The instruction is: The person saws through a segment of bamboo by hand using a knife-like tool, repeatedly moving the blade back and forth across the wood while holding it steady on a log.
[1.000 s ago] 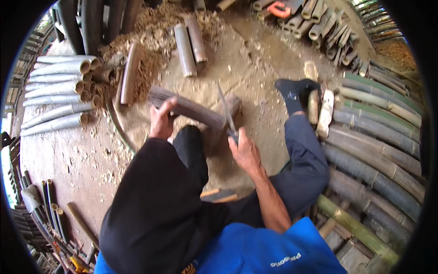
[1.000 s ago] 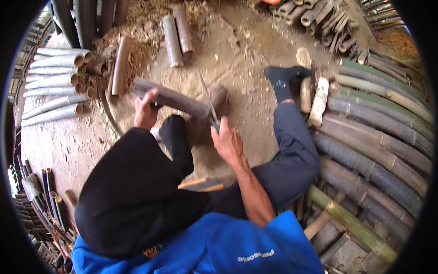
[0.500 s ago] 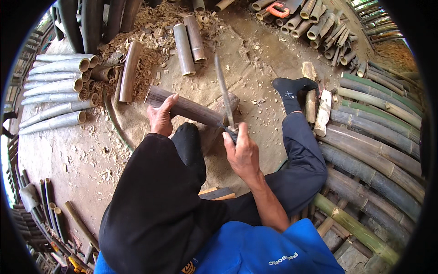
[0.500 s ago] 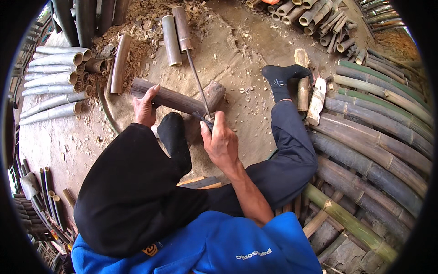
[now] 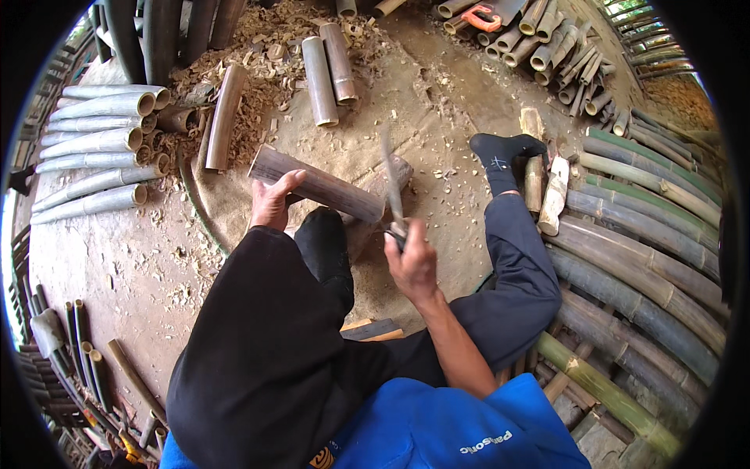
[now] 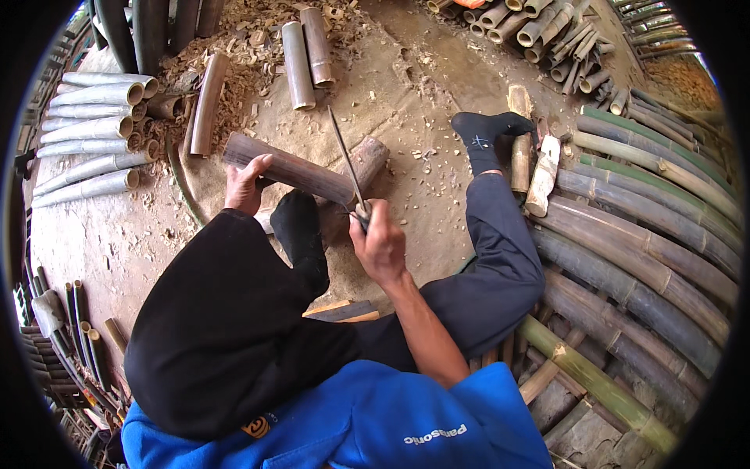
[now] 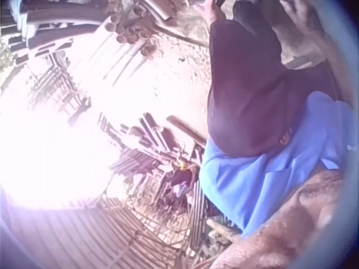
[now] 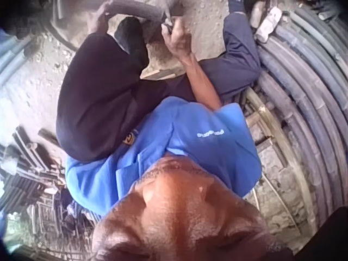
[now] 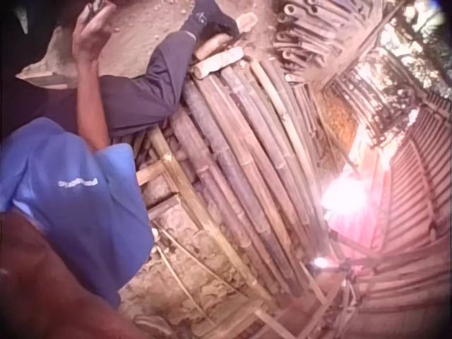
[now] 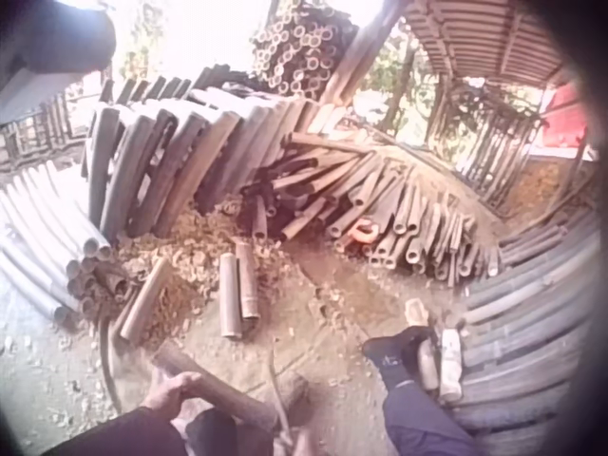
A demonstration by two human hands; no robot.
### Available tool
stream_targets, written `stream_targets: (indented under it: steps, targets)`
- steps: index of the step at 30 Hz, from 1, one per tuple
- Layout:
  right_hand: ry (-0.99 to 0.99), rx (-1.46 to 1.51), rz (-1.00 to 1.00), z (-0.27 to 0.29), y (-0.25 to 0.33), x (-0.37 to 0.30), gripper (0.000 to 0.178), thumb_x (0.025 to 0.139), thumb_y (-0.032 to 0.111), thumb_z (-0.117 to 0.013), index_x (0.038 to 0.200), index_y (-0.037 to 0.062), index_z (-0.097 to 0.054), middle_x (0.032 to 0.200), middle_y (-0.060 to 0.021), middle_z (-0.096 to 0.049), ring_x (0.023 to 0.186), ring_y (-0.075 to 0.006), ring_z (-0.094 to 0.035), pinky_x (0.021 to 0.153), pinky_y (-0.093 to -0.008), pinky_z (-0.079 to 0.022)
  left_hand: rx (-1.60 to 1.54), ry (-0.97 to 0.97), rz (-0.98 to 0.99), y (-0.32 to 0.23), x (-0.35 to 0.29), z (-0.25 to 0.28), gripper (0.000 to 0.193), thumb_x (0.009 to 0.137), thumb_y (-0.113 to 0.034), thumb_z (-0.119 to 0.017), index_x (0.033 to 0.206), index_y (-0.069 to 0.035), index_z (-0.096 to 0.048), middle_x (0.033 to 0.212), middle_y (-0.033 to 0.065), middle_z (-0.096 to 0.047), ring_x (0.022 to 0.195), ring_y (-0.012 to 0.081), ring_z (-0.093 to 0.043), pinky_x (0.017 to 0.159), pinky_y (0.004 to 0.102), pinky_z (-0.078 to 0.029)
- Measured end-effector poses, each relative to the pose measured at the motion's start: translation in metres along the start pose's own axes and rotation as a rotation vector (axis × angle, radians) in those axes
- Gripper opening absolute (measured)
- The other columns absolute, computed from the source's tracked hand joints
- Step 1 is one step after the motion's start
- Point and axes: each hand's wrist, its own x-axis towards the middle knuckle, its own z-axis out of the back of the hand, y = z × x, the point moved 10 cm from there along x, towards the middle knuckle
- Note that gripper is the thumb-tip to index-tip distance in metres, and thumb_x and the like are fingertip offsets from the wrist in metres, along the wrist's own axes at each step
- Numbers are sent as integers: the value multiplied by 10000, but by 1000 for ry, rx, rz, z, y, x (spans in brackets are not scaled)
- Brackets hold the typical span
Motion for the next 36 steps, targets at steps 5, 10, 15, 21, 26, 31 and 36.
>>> stream_targets:
  steps: [5,10,15,21,26,31,36]
  targets:
    - [269,-281,-211,-22,-12,10,324,995,276,-618,1091,25,-438,866,-268,-696,833,-486,-686,698,-584,-522,-117,-56,-1,-13,-1,-3,403,792,-196,-859,1090,-48,-631,969,57,-680,864,186,-677,802,396,-579]
    - [-53,12,131,26,59,12,269,984,204,-647,1098,23,-484,857,-219,-667,793,-431,-697,650,-498,-543,-73,-143,-102,-17,2,-10,363,783,-141,-880,1029,15,-662,925,69,-698,834,166,-686,774,354,-571]
    - [285,-403,-376,-27,-88,-4,377,1002,354,-585,1131,20,-466,891,-277,-695,845,-484,-686,737,-621,-495,-104,-110,-82,-24,-1,-20,307,780,-121,-874,986,21,-696,916,71,-713,807,169,-696,763,357,-568]
    - [56,-14,-14,12,19,9,330,997,283,-622,1087,10,-459,853,-272,-678,785,-484,-680,673,-578,-510,-27,10,-2,-8,1,-2,350,813,-189,-842,1055,12,-688,968,73,-707,862,178,-701,800,377,-588]
    - [300,-413,-296,-31,-81,-4,350,993,271,-614,1134,-4,-451,871,-297,-689,829,-491,-687,700,-592,-526,-26,97,76,-9,6,-13,326,836,-200,-825,1045,-31,-641,957,59,-690,899,192,-695,782,421,-598]
    - [218,-128,-123,-1,22,15,355,1000,286,-618,1138,2,-456,852,-254,-688,806,-482,-687,681,-574,-520,-97,-190,-20,-14,-7,7,419,775,-178,-897,1075,-32,-644,990,85,-699,838,210,-704,762,356,-594]
    - [171,-204,-195,-21,-30,13,309,986,249,-632,1067,14,-449,844,-278,-688,810,-479,-686,646,-552,-529,-90,-126,-25,-12,-2,-15,410,755,-143,-903,1048,14,-663,959,91,-713,840,206,-717,773,357,-589]
